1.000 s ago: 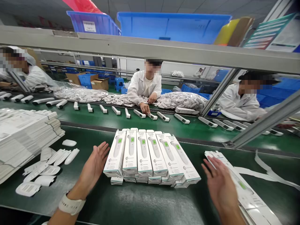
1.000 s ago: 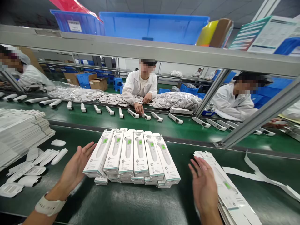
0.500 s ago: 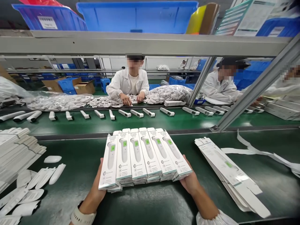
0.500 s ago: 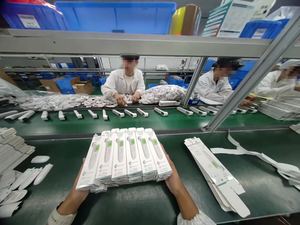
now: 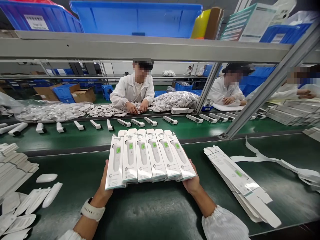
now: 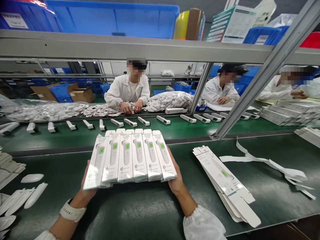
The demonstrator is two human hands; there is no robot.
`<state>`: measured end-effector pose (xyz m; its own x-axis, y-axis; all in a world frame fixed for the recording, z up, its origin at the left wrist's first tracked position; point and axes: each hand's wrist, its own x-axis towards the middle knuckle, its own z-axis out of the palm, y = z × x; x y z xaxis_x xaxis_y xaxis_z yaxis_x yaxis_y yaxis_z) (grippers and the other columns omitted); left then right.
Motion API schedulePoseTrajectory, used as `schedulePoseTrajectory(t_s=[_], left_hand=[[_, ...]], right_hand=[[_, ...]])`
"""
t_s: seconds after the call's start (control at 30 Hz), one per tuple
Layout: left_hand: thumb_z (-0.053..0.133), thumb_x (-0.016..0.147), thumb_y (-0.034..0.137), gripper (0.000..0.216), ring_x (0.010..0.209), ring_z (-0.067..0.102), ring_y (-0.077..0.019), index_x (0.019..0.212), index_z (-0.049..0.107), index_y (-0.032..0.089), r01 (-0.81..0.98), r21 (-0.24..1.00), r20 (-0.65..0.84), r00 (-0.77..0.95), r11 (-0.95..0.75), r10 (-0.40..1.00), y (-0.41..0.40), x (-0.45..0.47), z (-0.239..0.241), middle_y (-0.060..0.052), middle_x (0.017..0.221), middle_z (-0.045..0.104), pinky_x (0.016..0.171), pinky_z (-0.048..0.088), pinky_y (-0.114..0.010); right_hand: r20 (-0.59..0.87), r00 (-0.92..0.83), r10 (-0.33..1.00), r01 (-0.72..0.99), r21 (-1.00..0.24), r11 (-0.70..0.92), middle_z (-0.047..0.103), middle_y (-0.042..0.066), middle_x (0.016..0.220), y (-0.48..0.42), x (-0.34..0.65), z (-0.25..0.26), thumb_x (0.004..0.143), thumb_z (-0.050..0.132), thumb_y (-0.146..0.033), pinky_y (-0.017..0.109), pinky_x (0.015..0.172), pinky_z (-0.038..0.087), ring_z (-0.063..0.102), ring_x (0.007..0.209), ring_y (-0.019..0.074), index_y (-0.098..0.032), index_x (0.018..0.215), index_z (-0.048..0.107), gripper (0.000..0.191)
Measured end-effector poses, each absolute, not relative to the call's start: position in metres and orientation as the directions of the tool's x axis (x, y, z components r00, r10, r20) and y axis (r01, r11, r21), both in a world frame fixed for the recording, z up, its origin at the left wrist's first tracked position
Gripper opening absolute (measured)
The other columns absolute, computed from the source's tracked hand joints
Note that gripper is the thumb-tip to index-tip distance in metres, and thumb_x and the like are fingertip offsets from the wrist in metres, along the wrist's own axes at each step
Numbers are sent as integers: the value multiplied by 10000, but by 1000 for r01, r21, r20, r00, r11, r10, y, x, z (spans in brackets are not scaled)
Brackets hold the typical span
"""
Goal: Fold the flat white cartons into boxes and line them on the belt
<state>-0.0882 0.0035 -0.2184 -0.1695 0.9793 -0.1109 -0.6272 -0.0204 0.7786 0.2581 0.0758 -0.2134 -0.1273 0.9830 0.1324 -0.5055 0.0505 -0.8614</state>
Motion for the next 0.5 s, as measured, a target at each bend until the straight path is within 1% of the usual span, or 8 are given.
schedulePoseTrajectory(t_s=[0.13,0.2,0.27,0.37,0.43,0.5], left_hand=[[641,1050,687,620,1476,633,-359,1476,691,240,-630,771,-46,-194,-88,980,37,-91,-218,-133,1587,675,1283,468,-626],[642,1066,651,600,1452,635,-351,1489,665,227,-621,776,-16,-199,-113,980,54,-93,-215,-148,1611,635,1252,482,-640],[659,1064,627,581,1448,629,-355,1486,664,228,-606,783,16,-207,-141,978,70,-97,-212,-141,1610,629,1242,489,-634],[695,1065,550,516,1395,656,-342,1463,668,222,-574,799,62,-221,-182,973,94,-104,-210,-135,1571,645,1192,540,-609],[707,1068,508,473,1351,676,-328,1444,675,222,-548,811,93,-223,-204,970,111,-111,-210,-129,1541,657,1150,577,-581],[713,1069,484,461,1336,681,-319,1447,669,225,-516,825,140,-208,-230,968,127,-117,-210,-131,1536,655,1132,591,-571]], right_hand=[[177,-97,979,-538,-837,98,758,23,1538,102,246,-213,979,647,-765,564,1385,376,495,1645,363,-333,1486,758,675],[198,-91,976,-554,-825,116,739,29,1567,117,241,-213,959,677,-768,548,1386,371,514,1631,362,-339,1462,769,668],[213,-93,973,-568,-814,124,723,71,1588,132,235,-212,963,688,-765,571,1370,378,555,1594,362,-311,1431,774,658],[220,-99,971,-587,-800,122,708,142,1568,155,228,-211,1044,657,-698,625,1291,441,639,1484,348,-231,1416,742,603],[211,-104,972,-597,-795,109,701,147,1540,172,223,-209,1086,653,-624,614,1224,507,677,1404,332,-214,1417,719,531],[190,-112,975,-603,-794,85,699,137,1516,188,216,-207,1098,673,-555,583,1163,563,700,1342,320,-220,1413,711,461]])
